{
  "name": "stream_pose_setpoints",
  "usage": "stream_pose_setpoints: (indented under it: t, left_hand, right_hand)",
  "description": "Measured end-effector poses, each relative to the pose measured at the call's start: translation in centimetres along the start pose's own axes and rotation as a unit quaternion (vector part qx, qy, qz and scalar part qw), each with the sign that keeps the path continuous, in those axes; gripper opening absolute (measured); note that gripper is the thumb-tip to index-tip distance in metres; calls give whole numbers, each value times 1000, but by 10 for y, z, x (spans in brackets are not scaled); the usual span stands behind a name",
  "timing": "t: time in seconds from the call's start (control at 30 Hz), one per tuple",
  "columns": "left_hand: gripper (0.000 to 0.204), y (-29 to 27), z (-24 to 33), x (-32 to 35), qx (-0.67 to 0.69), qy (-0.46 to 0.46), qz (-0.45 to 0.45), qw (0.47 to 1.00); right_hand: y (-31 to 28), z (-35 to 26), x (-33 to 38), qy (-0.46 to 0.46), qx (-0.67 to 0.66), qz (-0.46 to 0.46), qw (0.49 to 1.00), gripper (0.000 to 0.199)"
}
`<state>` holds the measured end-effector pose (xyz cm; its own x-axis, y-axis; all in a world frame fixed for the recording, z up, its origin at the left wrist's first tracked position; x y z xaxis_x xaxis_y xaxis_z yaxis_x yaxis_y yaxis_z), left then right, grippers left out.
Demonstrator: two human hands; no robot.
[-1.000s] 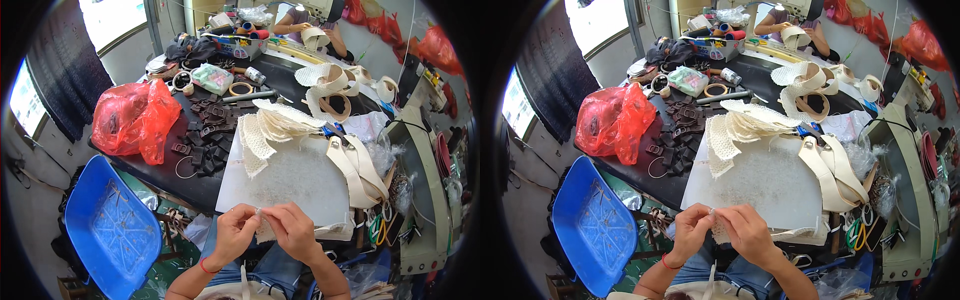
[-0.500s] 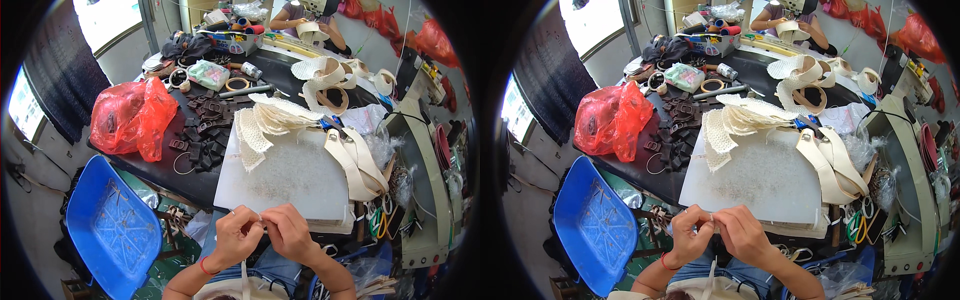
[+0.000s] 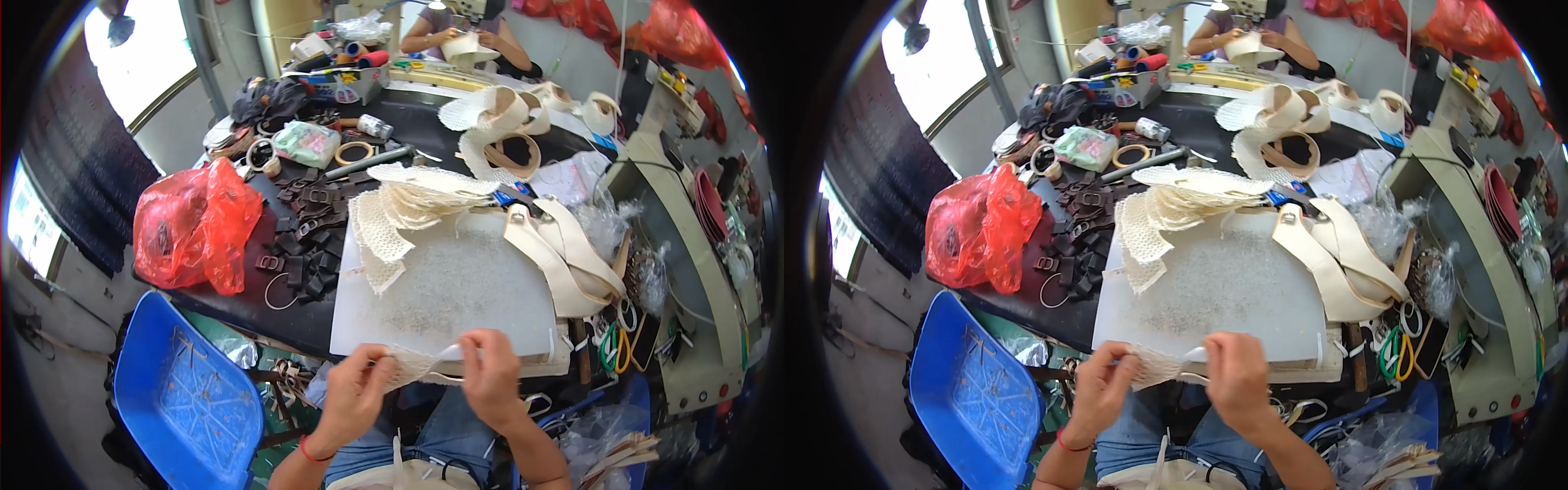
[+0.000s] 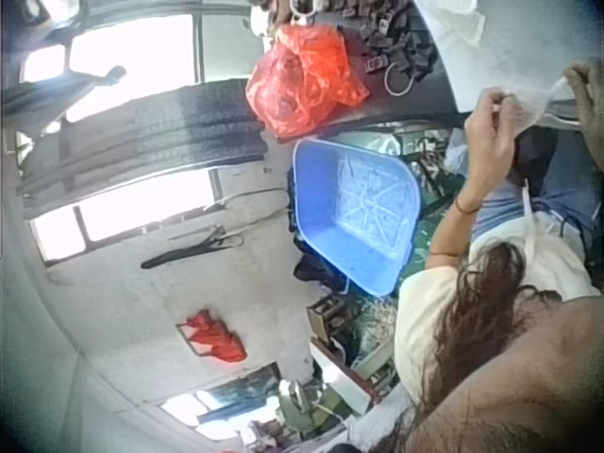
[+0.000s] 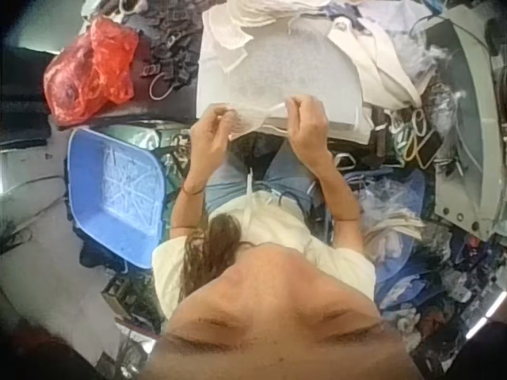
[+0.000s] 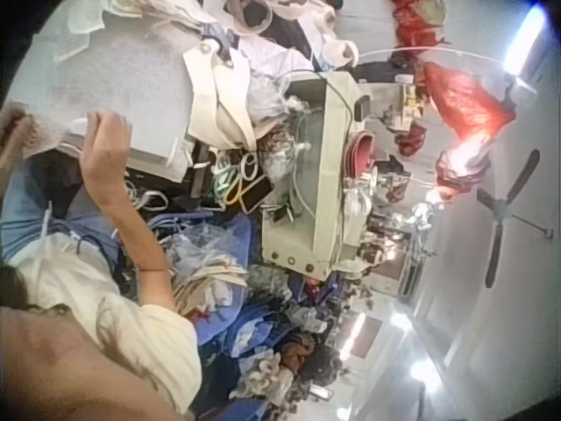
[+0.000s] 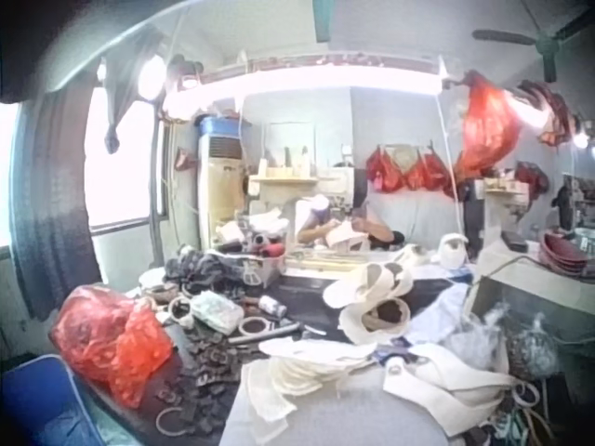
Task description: The person sits at a workbench and assembles white woven sandals by hand. They pick up a shoe sole and a woven fabric upper, align the fabric to the sole, and press the edges to secure them. The person repeats this process for multiple units, handling the materials directly without visible tools.
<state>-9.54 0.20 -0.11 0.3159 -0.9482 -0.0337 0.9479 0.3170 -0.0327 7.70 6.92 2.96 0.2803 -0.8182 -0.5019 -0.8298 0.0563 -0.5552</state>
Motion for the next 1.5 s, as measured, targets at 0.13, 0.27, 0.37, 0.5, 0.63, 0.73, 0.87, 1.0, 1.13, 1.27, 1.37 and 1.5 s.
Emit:
stream_pose_setpoints:
  t: [0.13, 0.27, 0.37, 0.5, 0.63, 0.73, 0.87, 1.0, 1.13, 1.27, 1.37, 1.5]
  left_hand:
    - [9, -21, 52, -29, -57, 73, -11, 996]
    - [16, 59, 166, -64, -302, 354, -203, 861]
    - [13, 149, 169, -70, -370, 414, -404, 727]
    - [21, 232, 45, -70, -437, 370, -592, 567]
    - [30, 216, 18, -71, -363, 420, -446, 702]
    - [30, 177, 32, -67, -320, 301, -417, 796]
    - [32, 146, 32, -36, -259, 234, -439, 828]
    - [43, 160, 24, -22, -84, 156, -465, 867]
    - [51, 167, 4, -32, 394, -97, -345, 847]
    - [44, 165, -18, -29, 417, -229, -311, 823]
    - [41, 131, -27, 12, 297, -234, -354, 856]
    - [44, 95, -37, 48, 225, -196, -354, 887]
  right_hand:
    - [-67, 45, 24, 84, 86, 11, 993, 9]
    - [-122, 87, 36, 85, 186, -115, 972, 14]
    - [-146, 104, -12, 40, 183, -25, 982, 15]
    - [-140, 174, -86, 47, 227, 65, 971, 26]
    - [-107, 215, -108, 96, 411, 85, 903, 46]
    - [-107, 235, -110, 157, 429, 16, 889, 55]
    - [-151, 173, -121, 98, 430, 105, 892, 51]
    - [-155, 61, -70, -8, 429, 147, 891, 58]
    - [-114, -5, 20, -33, 335, 71, 939, 66]
    - [-100, -16, 85, 23, 206, -11, 978, 65]
    - [-117, -19, 79, 20, 174, 19, 984, 51]
    - [-62, -52, 39, -151, 176, -134, 963, 38]
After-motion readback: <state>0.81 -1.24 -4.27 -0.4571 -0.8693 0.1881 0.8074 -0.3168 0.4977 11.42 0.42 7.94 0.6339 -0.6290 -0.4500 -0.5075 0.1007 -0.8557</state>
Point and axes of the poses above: each hand's wrist, its own x-axis away from the middle knuckle, its own y-axis out of the palm, z = x × y, the point moved 8 cm from there along -x, towards the middle knuckle
